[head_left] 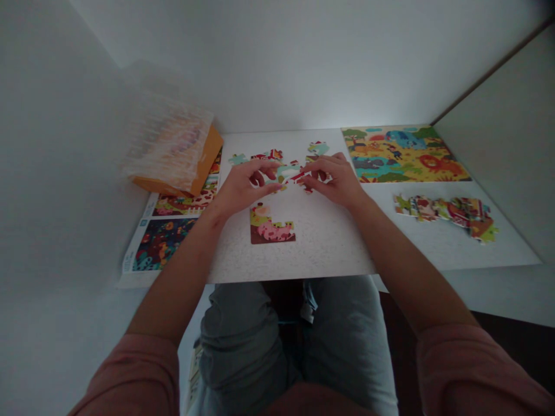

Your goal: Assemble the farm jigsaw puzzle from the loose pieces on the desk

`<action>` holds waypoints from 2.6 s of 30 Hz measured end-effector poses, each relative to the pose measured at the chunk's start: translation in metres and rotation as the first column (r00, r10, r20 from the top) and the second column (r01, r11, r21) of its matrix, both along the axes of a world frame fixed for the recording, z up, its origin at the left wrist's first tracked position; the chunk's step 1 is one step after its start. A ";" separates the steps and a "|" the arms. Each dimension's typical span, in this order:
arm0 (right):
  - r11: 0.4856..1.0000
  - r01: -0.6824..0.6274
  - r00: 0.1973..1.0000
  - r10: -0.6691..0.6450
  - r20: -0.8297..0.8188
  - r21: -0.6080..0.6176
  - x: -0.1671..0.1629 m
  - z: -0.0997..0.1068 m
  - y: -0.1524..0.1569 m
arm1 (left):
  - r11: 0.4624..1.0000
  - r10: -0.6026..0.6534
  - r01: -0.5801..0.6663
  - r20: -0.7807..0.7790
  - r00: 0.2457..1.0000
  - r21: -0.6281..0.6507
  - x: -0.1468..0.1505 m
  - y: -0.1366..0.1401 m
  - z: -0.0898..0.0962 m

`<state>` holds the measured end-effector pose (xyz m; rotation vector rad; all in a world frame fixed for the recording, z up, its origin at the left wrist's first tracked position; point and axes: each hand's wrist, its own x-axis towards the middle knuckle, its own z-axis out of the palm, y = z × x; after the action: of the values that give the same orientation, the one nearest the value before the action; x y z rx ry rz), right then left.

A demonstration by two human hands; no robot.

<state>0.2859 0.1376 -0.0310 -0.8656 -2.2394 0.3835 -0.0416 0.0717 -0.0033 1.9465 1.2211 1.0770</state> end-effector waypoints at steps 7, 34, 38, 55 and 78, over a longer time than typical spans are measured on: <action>0.997 -0.076 0.997 0.077 -0.031 0.008 -0.003 -0.008 0.004 | 1.000 -0.015 0.016 -0.087 0.996 0.012 0.004 0.003 -0.008; 0.992 -0.122 0.991 0.123 -0.044 0.028 -0.004 -0.011 0.008 | 0.992 -0.036 0.046 0.083 0.996 -0.118 0.008 -0.002 -0.005; 0.990 -0.132 0.988 0.136 -0.072 0.054 -0.005 -0.011 0.007 | 0.984 -0.055 0.076 0.132 0.990 -0.163 0.009 -0.002 -0.005; 0.999 -0.048 0.997 0.048 -0.057 0.010 -0.005 -0.006 0.005 | 0.984 -0.030 0.045 0.084 0.996 -0.172 0.008 -0.002 -0.004; 0.998 0.047 0.990 -0.050 -0.128 -0.030 0.018 -0.014 0.025 | 0.974 0.105 -0.138 -0.184 0.977 -0.178 -0.007 0.004 -0.012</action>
<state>0.3043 0.1627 -0.0446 -0.8825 -2.0952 0.4349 -0.0490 0.0756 -0.0157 1.8681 1.4983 0.8284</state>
